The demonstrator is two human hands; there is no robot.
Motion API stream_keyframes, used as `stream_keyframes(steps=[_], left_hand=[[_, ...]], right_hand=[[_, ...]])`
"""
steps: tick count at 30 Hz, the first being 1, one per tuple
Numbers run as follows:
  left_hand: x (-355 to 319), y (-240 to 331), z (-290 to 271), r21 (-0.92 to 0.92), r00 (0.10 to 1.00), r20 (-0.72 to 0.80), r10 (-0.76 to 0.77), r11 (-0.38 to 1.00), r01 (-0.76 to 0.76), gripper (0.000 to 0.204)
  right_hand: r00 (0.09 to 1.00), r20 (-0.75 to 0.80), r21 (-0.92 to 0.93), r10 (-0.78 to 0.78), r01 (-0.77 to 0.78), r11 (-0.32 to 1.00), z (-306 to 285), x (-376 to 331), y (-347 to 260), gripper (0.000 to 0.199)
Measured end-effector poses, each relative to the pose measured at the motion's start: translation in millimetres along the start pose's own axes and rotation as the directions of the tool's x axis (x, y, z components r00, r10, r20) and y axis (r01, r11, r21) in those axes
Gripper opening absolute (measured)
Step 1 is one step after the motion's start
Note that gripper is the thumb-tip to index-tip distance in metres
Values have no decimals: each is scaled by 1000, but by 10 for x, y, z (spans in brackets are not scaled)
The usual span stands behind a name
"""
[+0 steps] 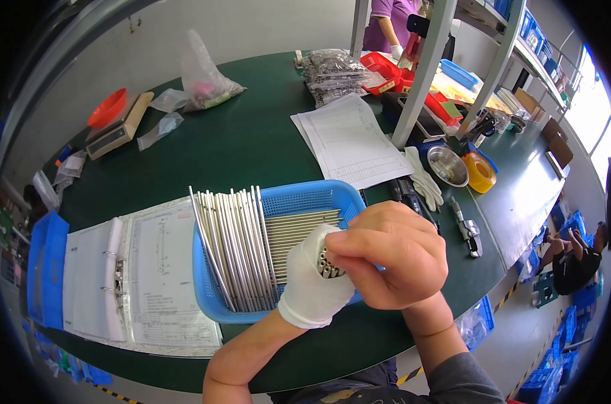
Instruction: Inspecting and measuring metal rods at a workshop table.
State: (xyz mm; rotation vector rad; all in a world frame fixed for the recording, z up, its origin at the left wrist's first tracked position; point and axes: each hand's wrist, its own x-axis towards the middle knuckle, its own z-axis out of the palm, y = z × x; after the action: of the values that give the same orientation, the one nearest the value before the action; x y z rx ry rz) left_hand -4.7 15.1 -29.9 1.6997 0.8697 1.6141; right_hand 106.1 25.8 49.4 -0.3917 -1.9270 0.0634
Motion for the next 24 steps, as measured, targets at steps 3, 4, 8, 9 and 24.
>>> stream_keyframes(steps=[3, 4, 8, 9, 24], left_hand=[[18, 46, -6, 9, 1000, -6, -21, 1000, 21, 18], [18, 47, -2, 8, 1000, -6, -22, 1000, 22, 18], [21, 78, -6, -28, 1000, 3, -31, 999, 31, 19], [18, 88, -19, -64, 998, 15, -62, 996, 62, 20], [35, 35, -17, -31, 1000, 11, -23, 999, 24, 17]], right_hand=[[999, -46, 22, 21, -20, 1000, -15, 18, 4, 26], [999, -45, 21, 21, -20, 1000, -25, 15, 6, 26], [1000, -13, -4, 15, -16, 1000, -62, -6, 20, 25], [1000, -16, 1, 18, -18, 1000, -57, -14, 22, 25], [998, 27, 7, 63, -63, 998, -51, -9, 20, 22]])
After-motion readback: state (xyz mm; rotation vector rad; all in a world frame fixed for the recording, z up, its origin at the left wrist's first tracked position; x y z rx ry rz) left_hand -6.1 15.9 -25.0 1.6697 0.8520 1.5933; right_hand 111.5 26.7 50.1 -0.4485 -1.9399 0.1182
